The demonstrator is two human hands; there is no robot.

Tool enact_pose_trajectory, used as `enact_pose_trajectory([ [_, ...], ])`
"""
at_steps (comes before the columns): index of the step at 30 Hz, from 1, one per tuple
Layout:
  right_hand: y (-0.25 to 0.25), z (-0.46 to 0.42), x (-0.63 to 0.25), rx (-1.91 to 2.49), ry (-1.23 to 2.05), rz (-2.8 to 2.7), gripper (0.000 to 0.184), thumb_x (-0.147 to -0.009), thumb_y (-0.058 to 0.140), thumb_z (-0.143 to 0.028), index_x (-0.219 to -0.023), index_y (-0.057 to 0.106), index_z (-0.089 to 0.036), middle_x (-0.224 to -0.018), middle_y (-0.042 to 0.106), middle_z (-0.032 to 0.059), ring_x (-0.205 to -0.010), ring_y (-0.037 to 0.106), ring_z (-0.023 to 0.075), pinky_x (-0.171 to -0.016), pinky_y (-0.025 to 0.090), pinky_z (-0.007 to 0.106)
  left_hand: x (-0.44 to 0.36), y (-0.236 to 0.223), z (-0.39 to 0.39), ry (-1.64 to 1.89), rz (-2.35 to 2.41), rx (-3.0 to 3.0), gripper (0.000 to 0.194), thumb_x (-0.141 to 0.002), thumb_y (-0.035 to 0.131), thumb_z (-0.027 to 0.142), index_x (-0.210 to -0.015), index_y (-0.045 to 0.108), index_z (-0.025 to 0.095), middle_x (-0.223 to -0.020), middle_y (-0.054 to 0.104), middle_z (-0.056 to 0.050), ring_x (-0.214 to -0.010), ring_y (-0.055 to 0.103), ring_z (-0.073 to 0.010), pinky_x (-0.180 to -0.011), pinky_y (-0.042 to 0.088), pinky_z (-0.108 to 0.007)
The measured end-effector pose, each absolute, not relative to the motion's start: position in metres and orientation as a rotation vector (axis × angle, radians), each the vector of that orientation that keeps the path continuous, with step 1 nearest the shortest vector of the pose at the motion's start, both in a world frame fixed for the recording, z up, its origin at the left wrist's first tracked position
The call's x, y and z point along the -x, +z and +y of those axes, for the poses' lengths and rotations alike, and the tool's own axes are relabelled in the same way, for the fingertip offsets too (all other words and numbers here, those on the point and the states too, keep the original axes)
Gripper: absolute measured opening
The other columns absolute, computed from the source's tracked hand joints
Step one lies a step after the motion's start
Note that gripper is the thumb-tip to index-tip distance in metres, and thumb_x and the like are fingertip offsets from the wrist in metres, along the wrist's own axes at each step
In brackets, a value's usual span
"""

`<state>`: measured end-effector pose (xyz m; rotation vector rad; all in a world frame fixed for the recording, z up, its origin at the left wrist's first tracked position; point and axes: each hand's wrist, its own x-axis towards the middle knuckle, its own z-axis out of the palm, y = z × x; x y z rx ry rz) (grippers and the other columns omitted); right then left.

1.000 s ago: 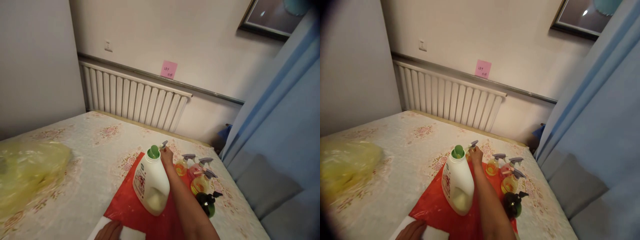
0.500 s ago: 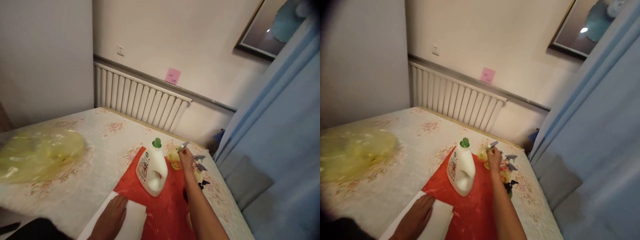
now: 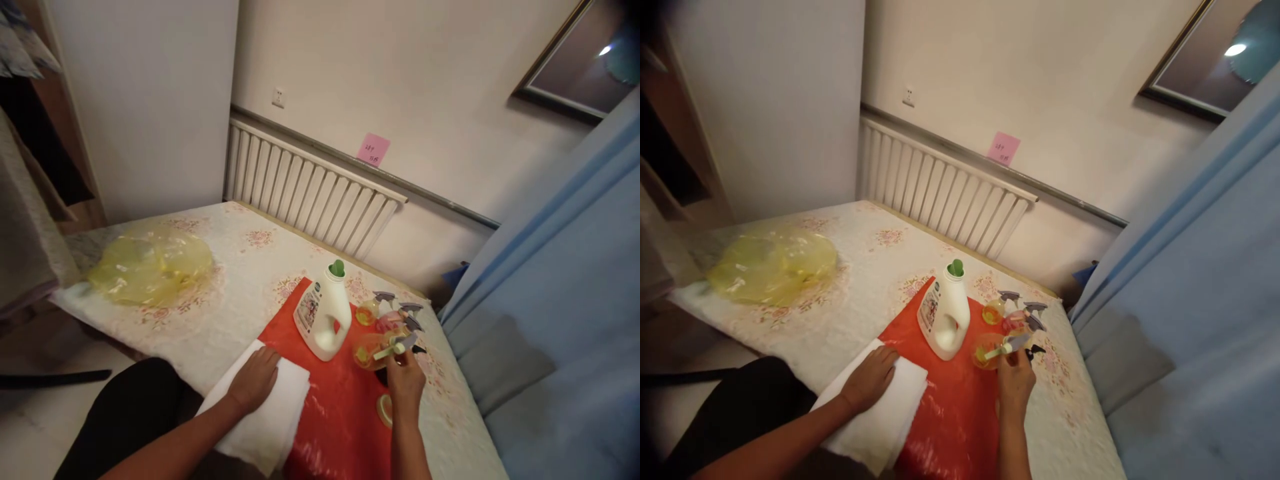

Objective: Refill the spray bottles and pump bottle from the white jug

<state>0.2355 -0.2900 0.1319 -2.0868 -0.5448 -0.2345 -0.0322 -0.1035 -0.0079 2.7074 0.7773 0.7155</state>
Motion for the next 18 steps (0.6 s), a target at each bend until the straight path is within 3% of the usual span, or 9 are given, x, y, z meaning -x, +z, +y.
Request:
enact_pose_trajectory([
  [4,0.107,-0.307,-0.204,2.052,-0.064,-0.482,0.053,-0.065,0.065,-0.060,-0.099,0.075,-0.022,-0.085,0.079,0.0112,-0.085,0.074,0.0324,-0.072,0.054,0.036,0.032,-0.007,-0.103,0.689,0.747,-2.716,0.025,-0.091,0.042,0.013,-0.106,0.062,0.017,-0.109,0.063,-0.010,-0.105,0.055,-0.0258,-0.097,0.044,-0.042],
  [9,0.101,-0.315,-0.161,1.981,0.046,-0.550,0.054,-0.065,0.069,-0.057,-0.099,0.078,-0.016,-0.077,0.078,0.0100,-0.077,0.074,0.0307,-0.067,0.056,0.034,0.030,-0.011,-0.102,0.619,0.748,-2.696,0.025,-0.091,0.042,0.013,-0.106,0.062,0.016,-0.111,0.062,-0.011,-0.109,0.053,-0.0273,-0.100,0.042,-0.043],
  [18,0.090,-0.323,-0.129,1.863,0.141,-0.720,0.039,-0.070,0.071,-0.045,-0.095,0.078,-0.016,-0.075,0.075,0.0069,-0.073,0.070,0.0258,-0.064,0.055,0.031,0.022,0.002,-0.105,0.586,0.746,-2.610,0.030,-0.085,0.047,0.011,-0.111,0.062,0.014,-0.117,0.062,-0.015,-0.116,0.053,-0.0299,-0.102,0.043,-0.047],
])
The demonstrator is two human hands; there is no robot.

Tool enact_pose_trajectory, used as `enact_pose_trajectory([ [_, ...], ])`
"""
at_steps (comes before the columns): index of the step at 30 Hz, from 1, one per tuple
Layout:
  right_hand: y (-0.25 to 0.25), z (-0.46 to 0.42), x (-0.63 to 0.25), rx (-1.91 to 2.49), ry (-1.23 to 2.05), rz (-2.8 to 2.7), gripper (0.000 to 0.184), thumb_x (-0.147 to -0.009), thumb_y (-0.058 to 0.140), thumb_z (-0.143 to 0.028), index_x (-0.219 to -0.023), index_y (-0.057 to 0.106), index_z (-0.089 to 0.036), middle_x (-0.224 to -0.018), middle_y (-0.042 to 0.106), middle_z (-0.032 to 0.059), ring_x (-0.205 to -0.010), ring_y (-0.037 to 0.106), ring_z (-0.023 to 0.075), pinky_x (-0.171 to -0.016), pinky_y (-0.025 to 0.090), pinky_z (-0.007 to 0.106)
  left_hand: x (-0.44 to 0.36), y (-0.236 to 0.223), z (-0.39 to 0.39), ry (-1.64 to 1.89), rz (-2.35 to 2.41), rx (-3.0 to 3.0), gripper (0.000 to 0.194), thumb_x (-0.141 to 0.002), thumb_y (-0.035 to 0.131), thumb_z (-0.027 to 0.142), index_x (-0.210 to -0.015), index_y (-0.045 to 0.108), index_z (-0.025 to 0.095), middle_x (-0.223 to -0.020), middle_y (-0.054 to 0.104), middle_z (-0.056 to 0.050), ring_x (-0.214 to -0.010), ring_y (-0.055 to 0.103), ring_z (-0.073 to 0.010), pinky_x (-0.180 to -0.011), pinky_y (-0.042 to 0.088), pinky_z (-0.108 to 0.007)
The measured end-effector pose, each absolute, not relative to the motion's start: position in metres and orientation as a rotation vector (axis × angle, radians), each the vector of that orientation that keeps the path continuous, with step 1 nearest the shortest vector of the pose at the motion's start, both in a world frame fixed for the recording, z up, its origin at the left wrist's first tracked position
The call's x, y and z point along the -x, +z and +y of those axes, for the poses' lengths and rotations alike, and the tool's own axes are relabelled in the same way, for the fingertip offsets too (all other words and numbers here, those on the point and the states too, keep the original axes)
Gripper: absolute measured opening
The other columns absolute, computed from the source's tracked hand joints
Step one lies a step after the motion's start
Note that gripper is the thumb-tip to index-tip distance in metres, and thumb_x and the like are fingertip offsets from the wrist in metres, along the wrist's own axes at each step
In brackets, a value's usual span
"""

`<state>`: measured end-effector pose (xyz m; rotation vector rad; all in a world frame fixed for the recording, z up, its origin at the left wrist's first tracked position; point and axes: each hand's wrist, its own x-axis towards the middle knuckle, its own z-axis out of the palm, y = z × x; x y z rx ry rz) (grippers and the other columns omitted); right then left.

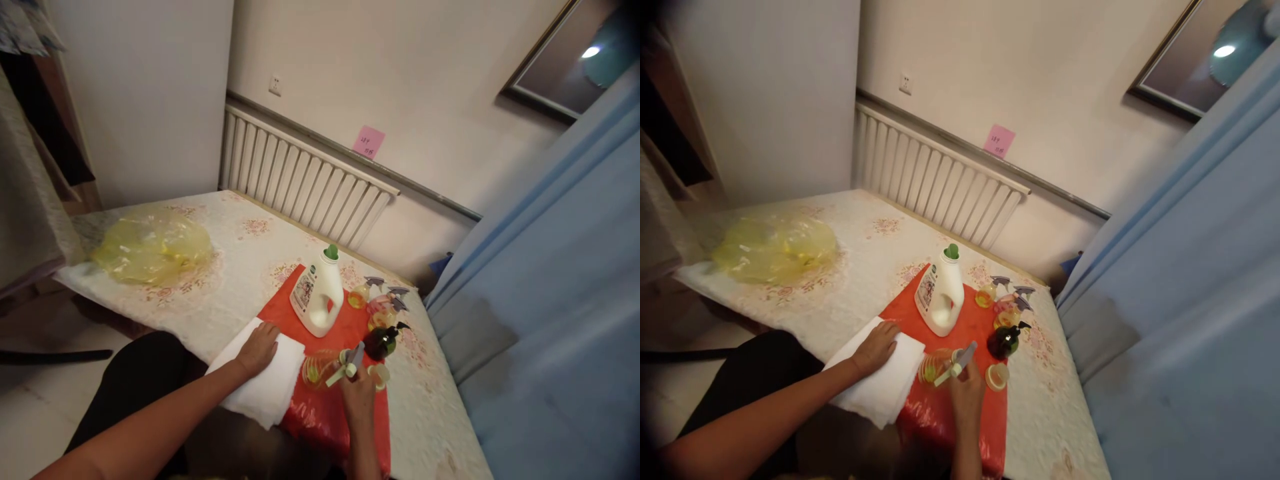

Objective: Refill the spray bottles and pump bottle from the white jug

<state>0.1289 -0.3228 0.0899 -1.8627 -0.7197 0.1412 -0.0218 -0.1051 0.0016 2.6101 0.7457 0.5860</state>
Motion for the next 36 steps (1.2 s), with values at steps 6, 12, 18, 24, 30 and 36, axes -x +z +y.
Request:
enact_pose_trajectory([
  [6,0.091,-0.322,-0.124,1.833,0.211,-0.745,0.038,-0.070,0.071,-0.045,-0.096,0.076,-0.017,-0.081,0.076,0.0069,-0.076,0.070,0.0262,-0.072,0.056,0.036,0.011,0.015,-0.151,0.644,0.515,-2.335,0.050,-0.094,0.052,0.039,-0.137,0.048,0.013,-0.138,0.055,-0.018,-0.131,0.049,-0.0305,-0.115,0.037,-0.048],
  [12,0.095,-0.324,-0.114,1.821,0.282,-0.742,0.030,-0.071,0.072,-0.040,-0.091,0.077,-0.018,-0.077,0.076,0.0043,-0.072,0.069,0.0233,-0.067,0.054,0.031,0.005,0.027,-0.189,0.540,0.368,-2.152,0.104,-0.066,0.083,0.045,-0.149,0.030,0.014,-0.150,0.042,-0.021,-0.140,0.040,-0.0376,-0.118,0.032,-0.054],
  [18,0.097,-0.327,-0.108,1.770,0.353,-0.728,0.029,-0.072,0.071,-0.036,-0.094,0.075,-0.017,-0.084,0.078,0.0043,-0.077,0.070,0.0224,-0.071,0.054,0.030,0.003,0.038,-0.205,0.546,0.357,-2.140,0.095,-0.059,0.083,0.023,-0.141,0.036,0.017,-0.140,0.050,-0.017,-0.132,0.047,-0.0344,-0.115,0.037,-0.051],
  [24,0.112,-0.325,-0.104,1.690,0.301,-0.632,0.035,-0.066,0.071,-0.033,-0.098,0.072,-0.019,-0.093,0.078,0.0052,-0.086,0.072,0.0245,-0.078,0.055,0.032,0.004,0.041,-0.211,0.602,0.388,-2.130,0.080,-0.061,0.076,0.019,-0.133,0.041,0.021,-0.128,0.056,-0.011,-0.122,0.054,-0.0307,-0.108,0.042,-0.048],
  [30,0.103,-0.325,-0.108,1.643,0.253,-0.520,0.030,-0.066,0.075,-0.035,-0.091,0.071,-0.018,-0.083,0.077,0.0038,-0.076,0.069,0.0221,-0.071,0.054,0.030,0.008,0.038,-0.213,0.562,0.388,-2.123,0.079,-0.060,0.075,0.019,-0.132,0.043,0.021,-0.129,0.058,-0.012,-0.123,0.054,-0.0313,-0.109,0.042,-0.048],
  [36,0.091,-0.328,-0.115,1.650,0.302,-0.505,0.029,-0.069,0.076,-0.037,-0.089,0.071,-0.016,-0.081,0.076,0.0044,-0.073,0.068,0.0209,-0.067,0.052,0.029,0.011,0.039,-0.217,0.472,0.434,-1.994,0.082,-0.059,0.077,0.024,-0.134,0.045,0.021,-0.127,0.060,-0.010,-0.118,0.058,-0.0325,-0.105,0.046,-0.048],
])
